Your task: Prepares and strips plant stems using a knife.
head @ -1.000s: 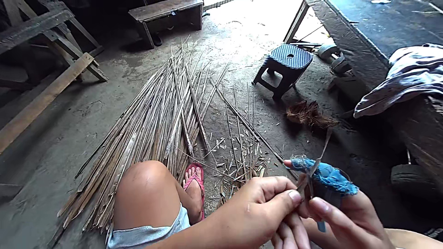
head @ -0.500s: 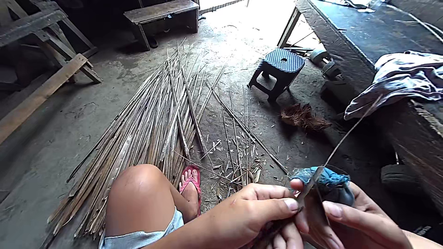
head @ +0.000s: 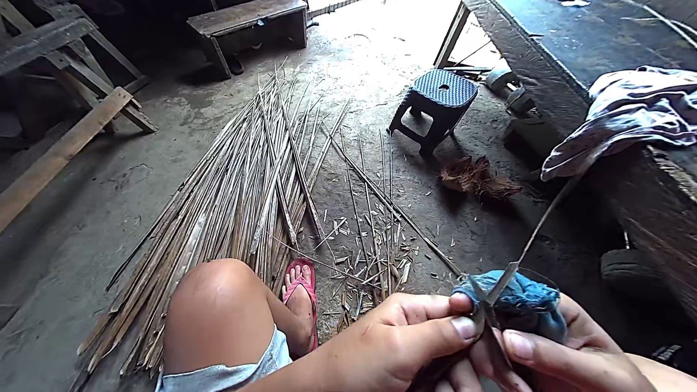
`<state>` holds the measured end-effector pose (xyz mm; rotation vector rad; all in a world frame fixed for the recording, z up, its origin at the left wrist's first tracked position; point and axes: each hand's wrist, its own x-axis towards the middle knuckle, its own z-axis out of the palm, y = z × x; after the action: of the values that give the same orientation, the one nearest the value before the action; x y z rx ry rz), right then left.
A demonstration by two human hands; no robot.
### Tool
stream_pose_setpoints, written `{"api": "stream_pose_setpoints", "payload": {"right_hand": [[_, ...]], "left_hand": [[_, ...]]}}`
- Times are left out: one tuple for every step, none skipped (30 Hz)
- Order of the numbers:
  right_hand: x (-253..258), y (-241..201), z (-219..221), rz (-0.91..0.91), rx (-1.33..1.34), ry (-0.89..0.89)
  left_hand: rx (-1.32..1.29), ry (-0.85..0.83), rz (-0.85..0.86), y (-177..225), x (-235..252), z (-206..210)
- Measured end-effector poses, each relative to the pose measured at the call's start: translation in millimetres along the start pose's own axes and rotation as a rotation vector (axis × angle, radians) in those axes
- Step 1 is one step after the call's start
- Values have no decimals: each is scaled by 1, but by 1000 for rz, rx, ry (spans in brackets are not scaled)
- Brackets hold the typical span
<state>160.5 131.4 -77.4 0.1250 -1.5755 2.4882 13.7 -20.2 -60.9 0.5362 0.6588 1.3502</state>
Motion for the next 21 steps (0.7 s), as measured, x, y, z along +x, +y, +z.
{"api": "stream_pose_setpoints", "payload": {"right_hand": [[0,0,0,-8,-14,14],[0,-1,1,-15,-28,29],[0,-1,1,-19,-38,46],[1,-1,1,-25,-48,59],[1,-1,0,-28,-68,64],[2,-1,0,-31,-85,65],[2,-1,0,-34,-91,71],[2,-1,1,-43,-99,81],[2,-1,0,-55,-113,99],[2,-2,-1,-70,-126,121],[3,-4,-3,-84,-138,138],[3,-7,-6,-95,-150,159],[3,-10,-9,-107,-163,191],[4,-13,-13,-122,-180,227],[4,-18,-17,-139,-201,261],[3,-21,-21,-159,-218,277],[2,-24,-24,-167,-225,263],[0,-26,-24,-156,-232,239],[-1,-26,-21,-123,-250,212],[-2,-23,-16,-79,-263,183],[-3,-19,-10,-40,-266,153]], "left_hand": [[-4,1,3,0,0,0],[-7,1,5,0,1,-1],[-7,-2,8,-1,1,-2],[-5,-2,11,0,0,-2],[-4,0,15,0,0,-2],[-2,1,17,0,0,-3],[0,3,17,0,0,-3],[1,4,14,1,0,-3],[4,7,8,1,-1,-3],[6,8,4,2,-2,-2],[8,8,3,2,-3,-2],[10,5,2,3,-3,-2],[15,-1,0,3,-4,-2],[25,-11,-4,3,-5,-2],[33,-15,-2,3,-6,-1],[39,-5,5,3,-6,0],[50,23,19,2,-6,0],[63,65,35,2,-6,1],[91,111,52,1,-5,2],[143,151,77,0,-5,1],[231,189,114,-2,-5,0]]}}
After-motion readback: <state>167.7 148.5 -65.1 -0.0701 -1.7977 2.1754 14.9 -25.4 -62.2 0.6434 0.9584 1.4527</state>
